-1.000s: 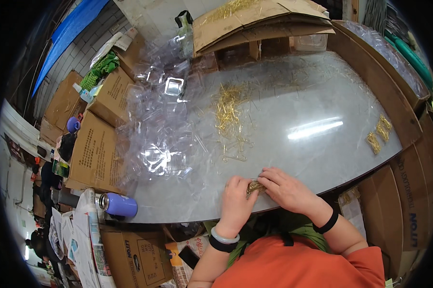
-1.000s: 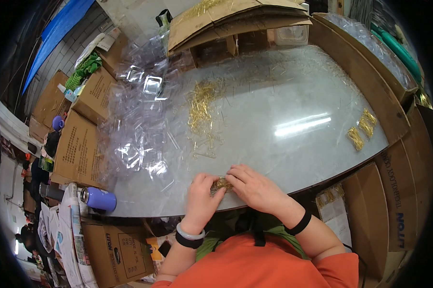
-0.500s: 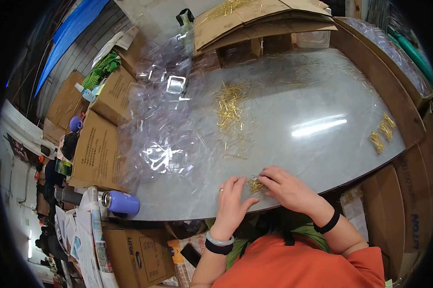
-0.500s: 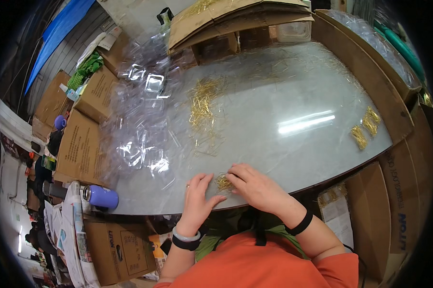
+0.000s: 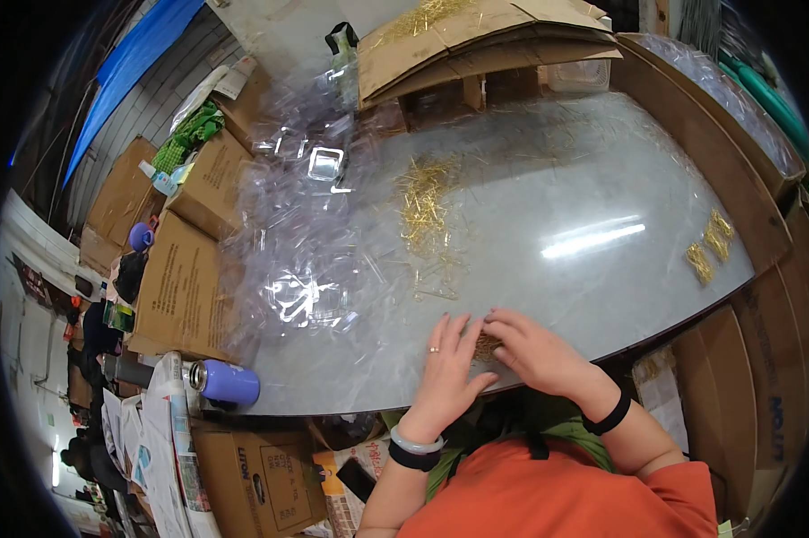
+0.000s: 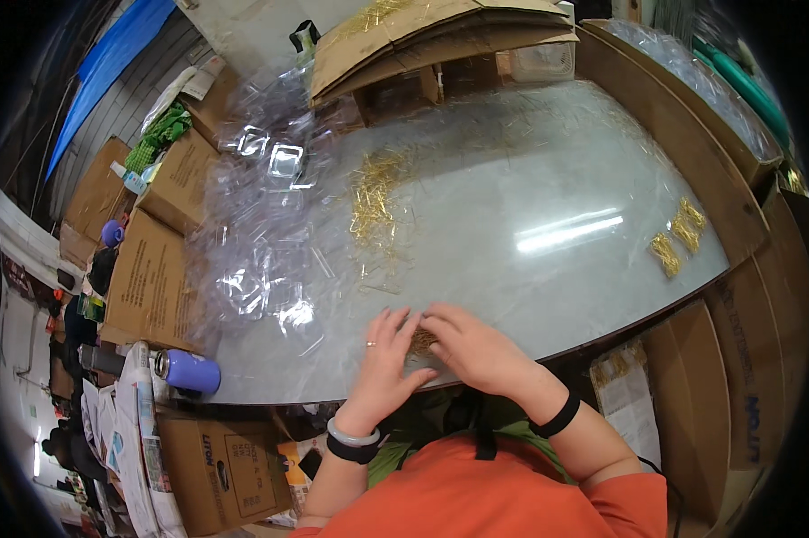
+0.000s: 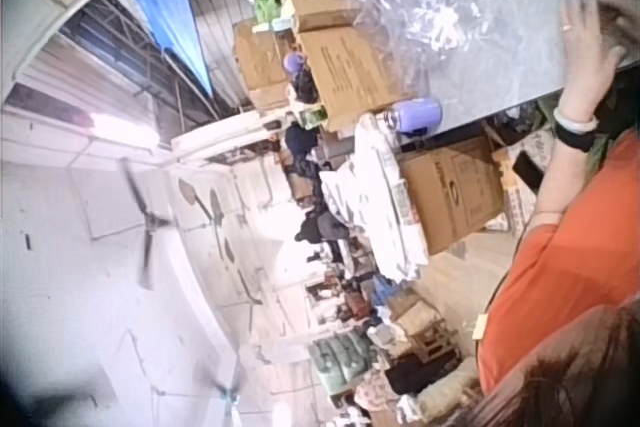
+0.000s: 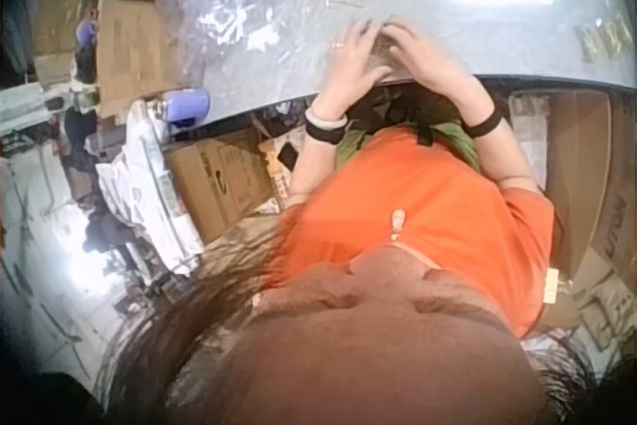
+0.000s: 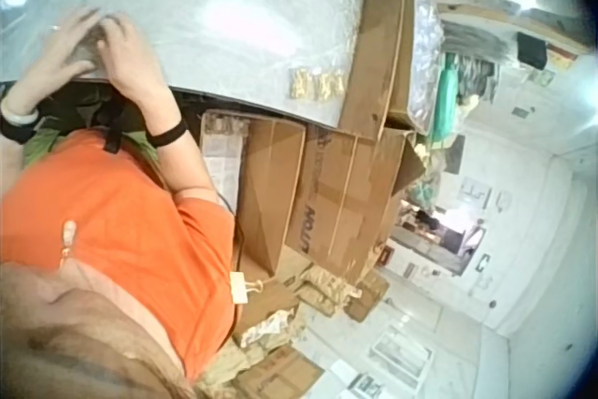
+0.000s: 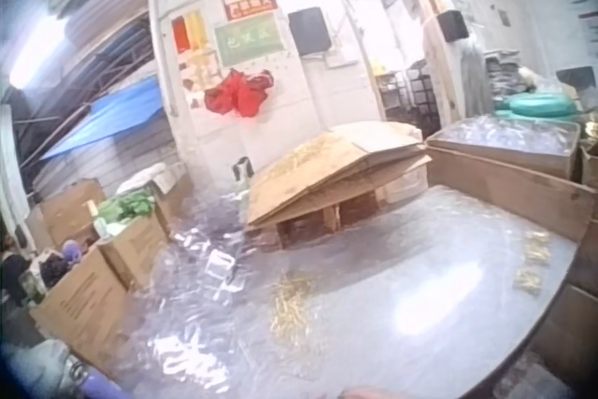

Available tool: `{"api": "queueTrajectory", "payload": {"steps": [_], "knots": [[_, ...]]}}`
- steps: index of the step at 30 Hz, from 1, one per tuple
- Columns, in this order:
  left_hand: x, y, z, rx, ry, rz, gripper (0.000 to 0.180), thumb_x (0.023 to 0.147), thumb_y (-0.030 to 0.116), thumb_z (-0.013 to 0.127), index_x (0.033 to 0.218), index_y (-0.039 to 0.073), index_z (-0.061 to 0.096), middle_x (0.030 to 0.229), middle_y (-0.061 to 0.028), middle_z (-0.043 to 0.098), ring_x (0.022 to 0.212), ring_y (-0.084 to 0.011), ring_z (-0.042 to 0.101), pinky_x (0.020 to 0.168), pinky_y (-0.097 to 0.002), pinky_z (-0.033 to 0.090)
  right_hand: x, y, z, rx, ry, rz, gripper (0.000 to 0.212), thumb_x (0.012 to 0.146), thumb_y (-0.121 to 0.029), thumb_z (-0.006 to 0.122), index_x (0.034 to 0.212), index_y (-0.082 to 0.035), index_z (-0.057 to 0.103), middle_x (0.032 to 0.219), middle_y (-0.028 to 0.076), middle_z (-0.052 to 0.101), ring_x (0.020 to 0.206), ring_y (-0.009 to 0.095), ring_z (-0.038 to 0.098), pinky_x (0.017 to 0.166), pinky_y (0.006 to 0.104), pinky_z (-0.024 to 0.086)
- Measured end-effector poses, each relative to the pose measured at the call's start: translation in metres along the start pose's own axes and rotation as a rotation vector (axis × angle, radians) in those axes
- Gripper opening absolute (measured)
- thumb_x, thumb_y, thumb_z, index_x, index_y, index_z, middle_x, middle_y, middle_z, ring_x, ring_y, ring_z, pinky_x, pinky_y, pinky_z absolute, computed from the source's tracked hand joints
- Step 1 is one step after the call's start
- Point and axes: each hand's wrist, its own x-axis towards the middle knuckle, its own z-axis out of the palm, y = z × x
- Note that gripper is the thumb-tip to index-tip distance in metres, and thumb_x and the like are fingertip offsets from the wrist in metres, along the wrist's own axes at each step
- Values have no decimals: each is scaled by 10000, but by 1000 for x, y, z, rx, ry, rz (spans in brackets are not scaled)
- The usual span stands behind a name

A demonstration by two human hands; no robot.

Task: Sorting small gold pins on a workbench and placing them into groups.

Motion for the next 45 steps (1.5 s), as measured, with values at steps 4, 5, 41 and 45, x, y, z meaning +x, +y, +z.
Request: {"api": "queueTrajectory", "payload": {"steps": [4,5,41,45], "knots": [[0,-8,21,30,-6,88,698,870,100,738,1471,-41,414,1469,-258,437,1404,-460,385,1184,-553,311,-14,0,6,213,231,201,477,899,1,532,1371,23,466,1434,241,466,1359,423,445,1164,443,353],[-1,-8,24,15,-3,91,670,880,83,718,1461,-59,415,1461,-264,439,1399,-465,388,1183,-554,314,-20,-2,11,198,285,242,510,885,29,509,1391,29,448,1458,251,444,1380,430,426,1177,443,337],[-3,-8,35,-31,72,181,415,913,122,714,1281,-37,606,1274,-196,599,1259,-412,561,1121,-556,419,69,179,-103,-714,-164,272,623,1053,-473,403,1550,-100,374,1613,192,330,1507,426,262,1231,563,190],[-2,-7,31,-31,64,216,407,916,106,704,1289,-22,603,1297,-183,595,1272,-410,549,1129,-548,411,33,121,-85,-591,-238,207,628,1051,-474,413,1547,-91,372,1624,198,311,1517,416,244,1234,562,181]]}}
